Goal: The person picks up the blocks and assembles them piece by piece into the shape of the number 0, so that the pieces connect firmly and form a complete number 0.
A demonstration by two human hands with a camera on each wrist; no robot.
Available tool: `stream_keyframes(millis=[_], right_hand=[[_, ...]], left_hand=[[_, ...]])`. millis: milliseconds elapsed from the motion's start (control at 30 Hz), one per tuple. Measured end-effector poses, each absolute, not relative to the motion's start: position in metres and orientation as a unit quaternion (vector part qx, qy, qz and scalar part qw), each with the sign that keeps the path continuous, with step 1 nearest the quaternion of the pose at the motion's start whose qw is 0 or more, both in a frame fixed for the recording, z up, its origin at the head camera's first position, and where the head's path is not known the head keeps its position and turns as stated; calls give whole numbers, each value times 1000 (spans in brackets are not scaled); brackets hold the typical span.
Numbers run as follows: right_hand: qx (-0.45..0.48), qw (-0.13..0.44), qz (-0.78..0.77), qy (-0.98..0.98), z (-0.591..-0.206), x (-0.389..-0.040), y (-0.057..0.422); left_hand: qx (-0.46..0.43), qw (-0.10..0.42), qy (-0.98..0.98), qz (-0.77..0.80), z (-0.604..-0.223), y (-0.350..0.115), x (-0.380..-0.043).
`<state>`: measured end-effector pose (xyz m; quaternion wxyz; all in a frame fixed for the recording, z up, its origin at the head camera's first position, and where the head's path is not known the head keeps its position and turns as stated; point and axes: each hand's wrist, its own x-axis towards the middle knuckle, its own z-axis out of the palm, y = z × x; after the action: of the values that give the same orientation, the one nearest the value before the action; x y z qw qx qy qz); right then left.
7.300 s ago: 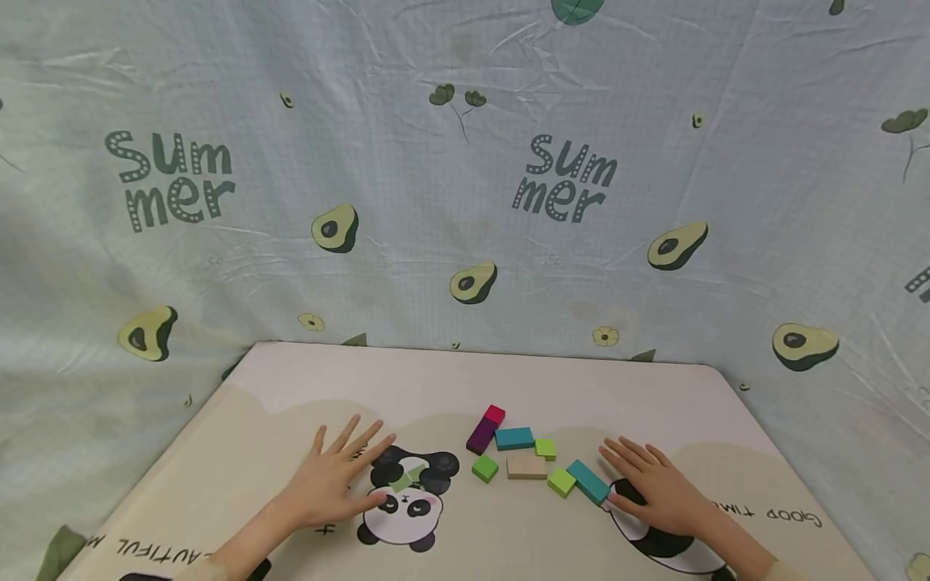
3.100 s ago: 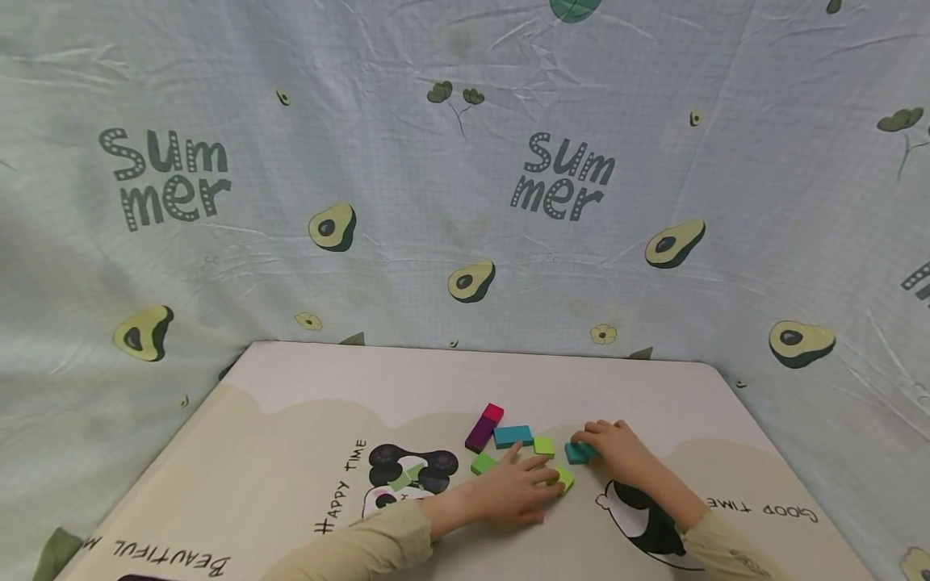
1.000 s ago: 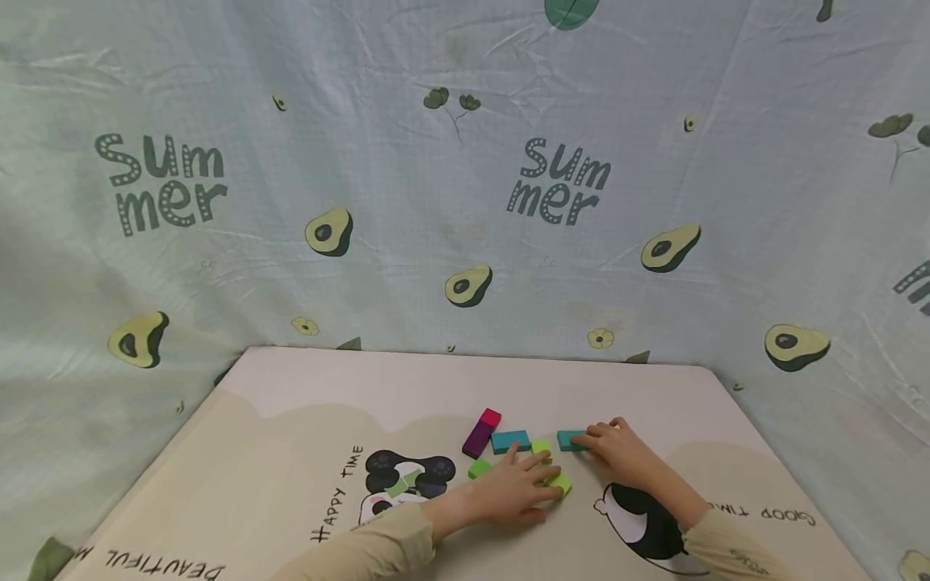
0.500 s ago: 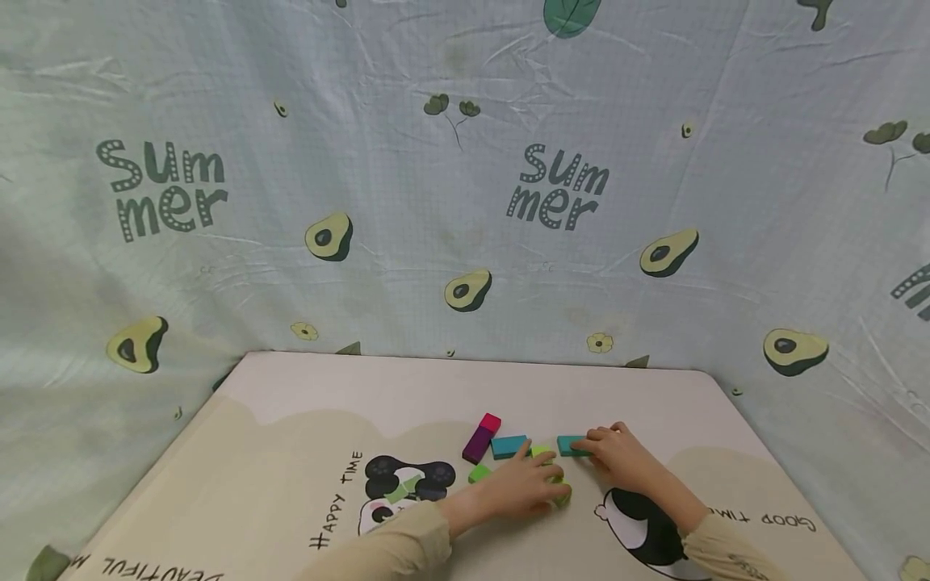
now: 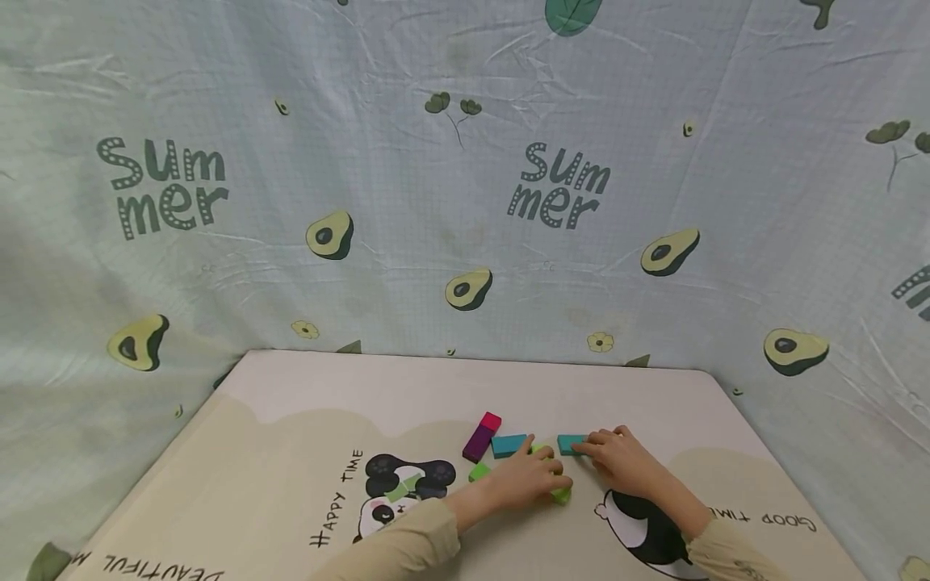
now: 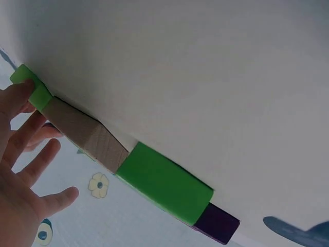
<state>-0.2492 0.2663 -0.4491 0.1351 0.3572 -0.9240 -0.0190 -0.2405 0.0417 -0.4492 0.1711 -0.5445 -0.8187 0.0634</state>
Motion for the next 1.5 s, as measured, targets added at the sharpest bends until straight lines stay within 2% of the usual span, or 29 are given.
stream_keyframes(millis=[333, 733, 1500], right_hand=[[365, 142, -20, -920, -452, -251, 268], [363, 145, -28, -920, -453, -250, 270], [371, 161, -37, -914, -454, -250, 270]], left_hand=[[-535, 146, -831, 50, -451, 43, -244], [-515, 144, -843, 54, -438, 40, -248], [-448, 123, -886, 12, -427, 35, -285]])
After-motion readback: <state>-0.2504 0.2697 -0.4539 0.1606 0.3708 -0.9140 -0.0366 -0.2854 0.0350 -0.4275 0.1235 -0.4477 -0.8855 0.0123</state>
